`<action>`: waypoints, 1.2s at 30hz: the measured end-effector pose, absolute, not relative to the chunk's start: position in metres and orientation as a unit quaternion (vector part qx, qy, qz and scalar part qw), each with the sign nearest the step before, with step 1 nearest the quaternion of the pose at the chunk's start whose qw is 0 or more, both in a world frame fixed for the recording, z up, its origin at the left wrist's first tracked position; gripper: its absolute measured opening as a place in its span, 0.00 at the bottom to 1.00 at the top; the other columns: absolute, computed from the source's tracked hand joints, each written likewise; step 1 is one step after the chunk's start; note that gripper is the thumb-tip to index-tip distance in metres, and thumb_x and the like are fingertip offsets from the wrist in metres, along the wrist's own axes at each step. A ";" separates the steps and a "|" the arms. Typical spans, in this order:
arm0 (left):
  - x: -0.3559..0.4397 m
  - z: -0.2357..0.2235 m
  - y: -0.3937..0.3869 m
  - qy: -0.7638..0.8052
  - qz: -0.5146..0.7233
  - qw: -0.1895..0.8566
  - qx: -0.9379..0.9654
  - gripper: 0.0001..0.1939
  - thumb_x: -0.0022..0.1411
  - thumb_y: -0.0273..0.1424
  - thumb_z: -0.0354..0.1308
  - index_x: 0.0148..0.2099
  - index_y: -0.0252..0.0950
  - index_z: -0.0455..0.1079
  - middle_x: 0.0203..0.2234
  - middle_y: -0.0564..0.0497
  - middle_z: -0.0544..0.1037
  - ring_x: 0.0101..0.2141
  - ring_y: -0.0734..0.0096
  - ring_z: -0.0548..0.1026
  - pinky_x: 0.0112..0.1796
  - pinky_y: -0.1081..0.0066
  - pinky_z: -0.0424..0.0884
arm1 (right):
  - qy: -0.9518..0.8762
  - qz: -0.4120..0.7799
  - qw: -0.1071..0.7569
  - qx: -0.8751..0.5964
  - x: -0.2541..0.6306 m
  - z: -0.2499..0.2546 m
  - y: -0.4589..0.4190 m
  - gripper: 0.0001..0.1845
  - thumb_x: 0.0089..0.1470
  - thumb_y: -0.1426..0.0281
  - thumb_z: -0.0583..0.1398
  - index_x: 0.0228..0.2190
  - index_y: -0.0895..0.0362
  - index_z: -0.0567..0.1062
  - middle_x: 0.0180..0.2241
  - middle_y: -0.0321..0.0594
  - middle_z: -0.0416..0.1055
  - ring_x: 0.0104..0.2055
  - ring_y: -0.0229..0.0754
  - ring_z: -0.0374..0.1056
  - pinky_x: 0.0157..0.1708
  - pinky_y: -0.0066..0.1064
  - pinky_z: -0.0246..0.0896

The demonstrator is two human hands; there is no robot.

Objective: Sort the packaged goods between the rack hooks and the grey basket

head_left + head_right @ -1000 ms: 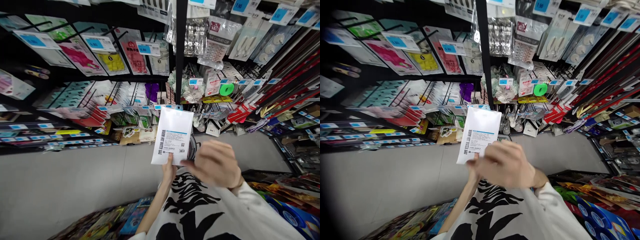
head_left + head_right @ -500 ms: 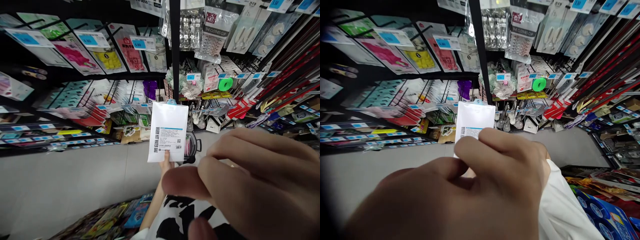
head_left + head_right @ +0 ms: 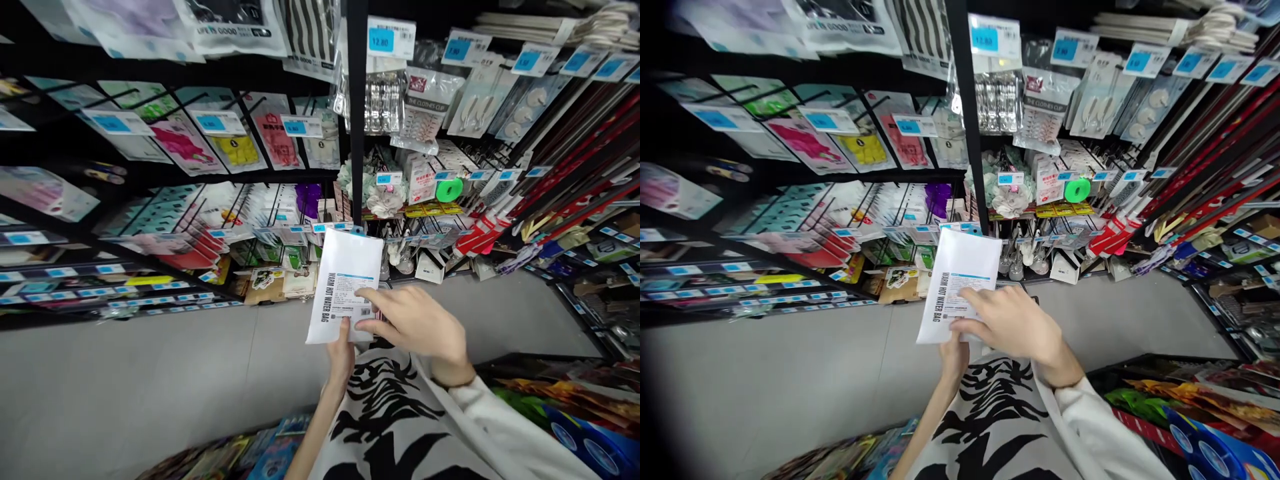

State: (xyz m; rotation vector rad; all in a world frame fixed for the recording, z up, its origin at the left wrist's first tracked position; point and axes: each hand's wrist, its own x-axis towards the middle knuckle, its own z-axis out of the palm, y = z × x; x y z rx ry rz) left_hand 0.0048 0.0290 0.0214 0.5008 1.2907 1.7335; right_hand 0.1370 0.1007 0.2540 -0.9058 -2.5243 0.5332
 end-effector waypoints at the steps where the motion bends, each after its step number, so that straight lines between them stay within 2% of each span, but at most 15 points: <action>1: 0.004 0.020 0.029 0.538 0.704 0.413 0.210 0.23 0.68 0.44 0.62 0.60 0.40 0.72 0.55 0.45 0.79 0.60 0.51 0.73 0.63 0.50 0.66 | -0.887 0.220 0.168 -0.369 0.138 0.233 0.109 0.21 0.65 0.53 0.61 0.51 0.55 0.77 0.30 0.41 0.79 0.30 0.47 0.74 0.35 0.32 0.65; 3: -0.001 0.019 0.029 0.556 0.704 0.339 0.284 0.18 0.65 0.39 0.65 0.55 0.40 0.77 0.54 0.44 0.81 0.58 0.50 0.76 0.61 0.48 0.68 | -0.840 0.318 0.141 -0.417 0.139 0.192 0.124 0.25 0.64 0.52 0.62 0.53 0.56 0.76 0.32 0.44 0.80 0.34 0.51 0.76 0.39 0.35 0.67; 5: -0.009 0.023 0.029 0.542 0.686 0.252 0.416 0.15 0.64 0.35 0.66 0.53 0.41 0.80 0.54 0.44 0.81 0.59 0.48 0.74 0.61 0.45 0.68 | -0.787 0.484 0.150 -0.352 0.138 0.156 0.134 0.28 0.60 0.49 0.63 0.53 0.56 0.77 0.37 0.44 0.81 0.40 0.52 0.77 0.44 0.37 0.70; 8: -0.021 0.031 0.030 0.515 0.626 0.101 0.577 0.15 0.68 0.29 0.60 0.54 0.47 0.80 0.53 0.46 0.81 0.63 0.48 0.70 0.62 0.44 0.64 | -0.635 0.684 0.245 -0.264 0.132 0.117 0.133 0.32 0.55 0.43 0.63 0.44 0.59 0.81 0.43 0.47 0.80 0.48 0.54 0.75 0.52 0.41 0.68; 10: -0.025 0.034 0.031 0.512 0.574 0.029 0.638 0.19 0.70 0.26 0.55 0.56 0.50 0.79 0.51 0.47 0.83 0.62 0.51 0.72 0.61 0.46 0.64 | -0.502 0.740 0.331 -0.303 0.124 0.103 0.128 0.29 0.51 0.45 0.67 0.40 0.58 0.81 0.44 0.47 0.80 0.49 0.53 0.75 0.53 0.42 0.67; 12: -0.024 0.035 0.032 0.501 0.538 -0.012 0.678 0.22 0.71 0.23 0.52 0.58 0.51 0.77 0.49 0.49 0.84 0.59 0.54 0.75 0.60 0.49 0.66 | -0.396 0.745 0.389 -0.370 0.116 0.097 0.126 0.26 0.46 0.50 0.72 0.40 0.56 0.81 0.44 0.45 0.81 0.48 0.52 0.76 0.52 0.41 0.70; 16: -0.017 0.032 0.031 0.464 0.497 -0.012 0.733 0.26 0.68 0.19 0.52 0.60 0.51 0.75 0.47 0.52 0.85 0.54 0.59 0.79 0.59 0.52 0.68 | -0.312 0.730 0.426 -0.434 0.108 0.096 0.134 0.26 0.39 0.57 0.77 0.38 0.57 0.81 0.40 0.44 0.82 0.44 0.52 0.77 0.48 0.41 0.72; 23: -0.019 0.032 0.032 0.458 0.468 0.006 0.756 0.27 0.66 0.18 0.50 0.59 0.49 0.75 0.46 0.52 0.85 0.54 0.60 0.79 0.59 0.54 0.70 | -0.249 0.730 0.447 -0.454 0.109 0.096 0.138 0.27 0.38 0.59 0.77 0.40 0.57 0.80 0.41 0.42 0.82 0.44 0.51 0.77 0.48 0.41 0.71; 29: -0.019 0.033 0.034 0.447 0.457 -0.018 0.769 0.32 0.63 0.14 0.50 0.62 0.48 0.72 0.48 0.53 0.84 0.56 0.61 0.78 0.61 0.55 0.66 | -0.249 0.730 0.447 -0.453 0.110 0.090 0.138 0.29 0.38 0.58 0.78 0.41 0.56 0.81 0.42 0.42 0.82 0.45 0.52 0.78 0.48 0.40 0.72; 36: -0.020 0.035 0.035 0.460 0.464 0.011 0.757 0.30 0.63 0.14 0.49 0.61 0.46 0.72 0.49 0.49 0.84 0.59 0.57 0.75 0.62 0.47 0.66 | -0.247 0.716 0.497 -0.423 0.106 0.087 0.140 0.28 0.40 0.57 0.77 0.43 0.55 0.81 0.46 0.44 0.82 0.48 0.53 0.77 0.49 0.39 0.73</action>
